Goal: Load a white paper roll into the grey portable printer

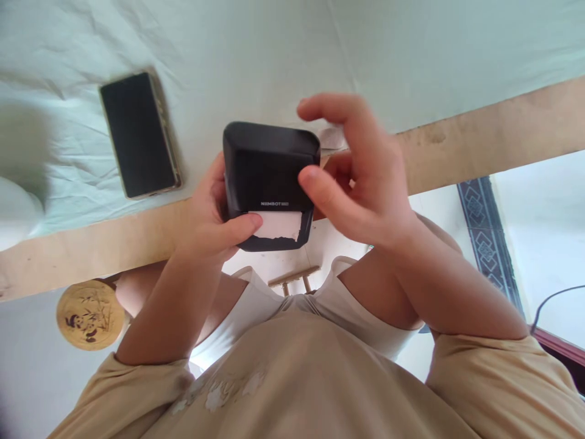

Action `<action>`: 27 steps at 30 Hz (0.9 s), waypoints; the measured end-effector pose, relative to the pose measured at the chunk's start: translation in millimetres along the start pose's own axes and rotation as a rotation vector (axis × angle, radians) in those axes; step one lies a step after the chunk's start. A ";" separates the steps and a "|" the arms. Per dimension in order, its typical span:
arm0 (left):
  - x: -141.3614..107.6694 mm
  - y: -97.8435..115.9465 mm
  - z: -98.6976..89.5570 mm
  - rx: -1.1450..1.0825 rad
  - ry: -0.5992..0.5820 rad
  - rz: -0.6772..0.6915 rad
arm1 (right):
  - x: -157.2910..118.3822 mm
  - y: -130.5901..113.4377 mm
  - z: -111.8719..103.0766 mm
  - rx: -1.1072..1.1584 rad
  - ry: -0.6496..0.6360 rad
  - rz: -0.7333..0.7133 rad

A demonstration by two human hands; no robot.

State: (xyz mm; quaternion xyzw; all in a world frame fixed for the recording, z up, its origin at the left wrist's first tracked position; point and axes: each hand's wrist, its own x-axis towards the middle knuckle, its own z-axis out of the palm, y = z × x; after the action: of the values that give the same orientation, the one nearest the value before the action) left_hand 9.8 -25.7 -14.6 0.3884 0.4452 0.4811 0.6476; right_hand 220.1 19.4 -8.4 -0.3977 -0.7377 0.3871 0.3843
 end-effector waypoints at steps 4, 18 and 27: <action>0.6 7.6 4.4 -0.041 -0.043 -0.034 | 3.5 5.7 8.9 -0.002 -0.090 -0.080; 3.9 5.4 18.2 -0.065 0.137 -0.062 | 7.4 13.6 14.9 0.034 -0.135 0.015; 6.0 3.7 17.5 -0.106 0.099 -0.060 | 6.1 15.6 14.2 0.013 -0.142 0.068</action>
State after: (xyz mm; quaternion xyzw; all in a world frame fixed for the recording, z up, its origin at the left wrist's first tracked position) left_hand 26.2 -20.3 -7.1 0.3157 0.4620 0.5032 0.6586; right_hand 209.9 27.0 -26.3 -0.3918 -0.7466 0.4320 0.3202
